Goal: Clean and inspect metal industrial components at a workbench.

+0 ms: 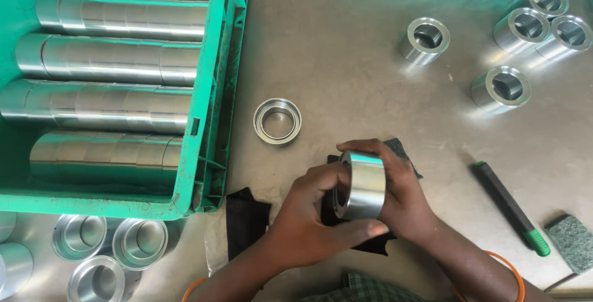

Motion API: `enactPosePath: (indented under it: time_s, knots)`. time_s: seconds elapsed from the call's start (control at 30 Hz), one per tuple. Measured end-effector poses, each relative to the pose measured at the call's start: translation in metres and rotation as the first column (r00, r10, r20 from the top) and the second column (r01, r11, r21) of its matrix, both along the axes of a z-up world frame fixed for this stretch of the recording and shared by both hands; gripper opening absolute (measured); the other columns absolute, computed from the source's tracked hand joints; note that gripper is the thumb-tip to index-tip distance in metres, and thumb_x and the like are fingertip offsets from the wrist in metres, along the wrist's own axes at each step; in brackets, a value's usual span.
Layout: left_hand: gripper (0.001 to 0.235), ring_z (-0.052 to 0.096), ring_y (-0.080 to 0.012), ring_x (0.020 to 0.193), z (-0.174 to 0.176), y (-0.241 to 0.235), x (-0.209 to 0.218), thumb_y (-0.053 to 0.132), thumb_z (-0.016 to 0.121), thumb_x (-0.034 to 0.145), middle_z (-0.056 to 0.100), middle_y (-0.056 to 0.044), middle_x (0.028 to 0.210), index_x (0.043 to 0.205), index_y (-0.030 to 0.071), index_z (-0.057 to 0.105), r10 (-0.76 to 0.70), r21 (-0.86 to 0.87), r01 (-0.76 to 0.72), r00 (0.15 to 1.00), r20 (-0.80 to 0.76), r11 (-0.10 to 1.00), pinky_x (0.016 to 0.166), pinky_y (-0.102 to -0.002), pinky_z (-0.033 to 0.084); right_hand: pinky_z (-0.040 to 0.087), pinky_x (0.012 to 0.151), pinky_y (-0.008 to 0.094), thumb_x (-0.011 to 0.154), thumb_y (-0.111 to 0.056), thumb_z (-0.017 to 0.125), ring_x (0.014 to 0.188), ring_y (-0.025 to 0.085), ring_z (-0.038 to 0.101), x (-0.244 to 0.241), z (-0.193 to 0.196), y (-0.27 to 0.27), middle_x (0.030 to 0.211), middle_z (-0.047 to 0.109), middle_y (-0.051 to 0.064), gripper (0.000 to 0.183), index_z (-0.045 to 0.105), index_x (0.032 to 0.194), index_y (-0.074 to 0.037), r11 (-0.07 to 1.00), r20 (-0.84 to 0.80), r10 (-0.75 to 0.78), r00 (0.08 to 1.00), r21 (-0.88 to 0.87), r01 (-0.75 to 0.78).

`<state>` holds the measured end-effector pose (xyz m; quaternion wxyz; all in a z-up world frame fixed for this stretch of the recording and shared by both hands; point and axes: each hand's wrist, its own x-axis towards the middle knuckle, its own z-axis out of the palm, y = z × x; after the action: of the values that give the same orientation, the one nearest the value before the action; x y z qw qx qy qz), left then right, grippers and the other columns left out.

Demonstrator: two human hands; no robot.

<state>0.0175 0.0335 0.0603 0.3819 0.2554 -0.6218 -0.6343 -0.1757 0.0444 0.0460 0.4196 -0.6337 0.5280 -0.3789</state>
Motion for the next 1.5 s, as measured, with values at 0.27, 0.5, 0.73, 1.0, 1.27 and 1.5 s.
enactPosePath:
  time_s: [0.27, 0.5, 0.73, 1.0, 1.27, 1.5]
  knots:
    - [0.039, 0.062, -0.0279, 0.119, -0.002, 0.000, -0.001, 0.014, 0.090, 0.081, 0.068, -0.008, 0.115, 0.110, 0.006, 0.065, 0.143, -0.449, -0.091, 0.986, 0.083, 0.889, 0.112, -0.044, 0.041, 0.056, 0.097, 0.033, 0.084, -0.007, 0.069, 0.114, 0.019, 0.070, -0.014, 0.002, -0.009, 0.124, 0.070, 0.010, 0.051, 0.062, 0.134, -0.003, 0.981, 0.310, 0.111, 0.944, 0.119, -0.154]
    - [0.034, 0.066, -0.0266, 0.120, -0.003, 0.004, -0.003, 0.015, 0.085, 0.087, 0.069, -0.010, 0.117, 0.114, 0.006, 0.066, -0.012, -0.170, 0.018, 0.999, 0.034, 0.985, 0.116, -0.046, 0.047, 0.056, 0.101, 0.033, 0.092, -0.003, 0.065, 0.121, 0.025, 0.070, -0.027, -0.010, -0.005, 0.140, 0.064, 0.014, 0.047, 0.058, 0.138, -0.005, 0.944, 0.000, 0.133, 0.991, -0.306, -0.127]
    - [0.032, 0.070, -0.0248, 0.122, -0.011, 0.003, -0.001, 0.013, 0.084, 0.092, 0.070, -0.012, 0.117, 0.117, 0.005, 0.066, 0.058, -0.331, -0.043, 0.998, 0.034, 0.943, 0.132, -0.048, 0.037, 0.057, 0.090, 0.032, 0.084, -0.002, 0.071, 0.105, 0.022, 0.072, -0.017, 0.010, -0.010, 0.114, 0.071, 0.008, 0.052, 0.066, 0.135, -0.009, 0.943, -0.165, -0.049, 0.985, -0.334, -0.009]
    - [0.038, 0.066, -0.0280, 0.123, -0.004, 0.002, -0.004, 0.014, 0.085, 0.087, 0.067, -0.015, 0.121, 0.118, 0.001, 0.065, 0.058, -0.269, -0.048, 0.998, 0.032, 0.962, 0.120, -0.043, 0.045, 0.055, 0.096, 0.027, 0.088, -0.006, 0.072, 0.110, 0.017, 0.068, -0.020, -0.010, -0.006, 0.117, 0.068, 0.005, 0.053, 0.060, 0.140, -0.010, 0.839, -0.227, -0.068, 0.972, -0.540, -0.067]
    - [0.034, 0.069, -0.0238, 0.111, -0.012, 0.002, -0.005, 0.012, 0.085, 0.089, 0.069, -0.012, 0.114, 0.115, 0.001, 0.065, 0.053, -0.205, -0.053, 0.999, -0.007, 0.977, 0.124, -0.044, 0.041, 0.053, 0.100, 0.030, 0.090, -0.006, 0.068, 0.120, 0.021, 0.066, -0.020, -0.005, -0.005, 0.127, 0.064, 0.009, 0.051, 0.057, 0.140, -0.005, 0.958, -0.033, 0.067, 0.997, -0.279, -0.074]
    - [0.033, 0.066, -0.0219, 0.108, -0.009, 0.001, -0.003, 0.014, 0.084, 0.088, 0.066, -0.013, 0.113, 0.113, 0.002, 0.067, 0.044, -0.139, -0.035, 0.997, 0.066, 0.990, 0.096, -0.038, 0.054, 0.052, 0.101, 0.038, 0.086, 0.002, 0.065, 0.120, 0.024, 0.066, -0.017, 0.003, -0.007, 0.132, 0.063, 0.013, 0.053, 0.057, 0.138, -0.002, 0.983, 0.061, 0.152, 0.987, -0.116, -0.144]
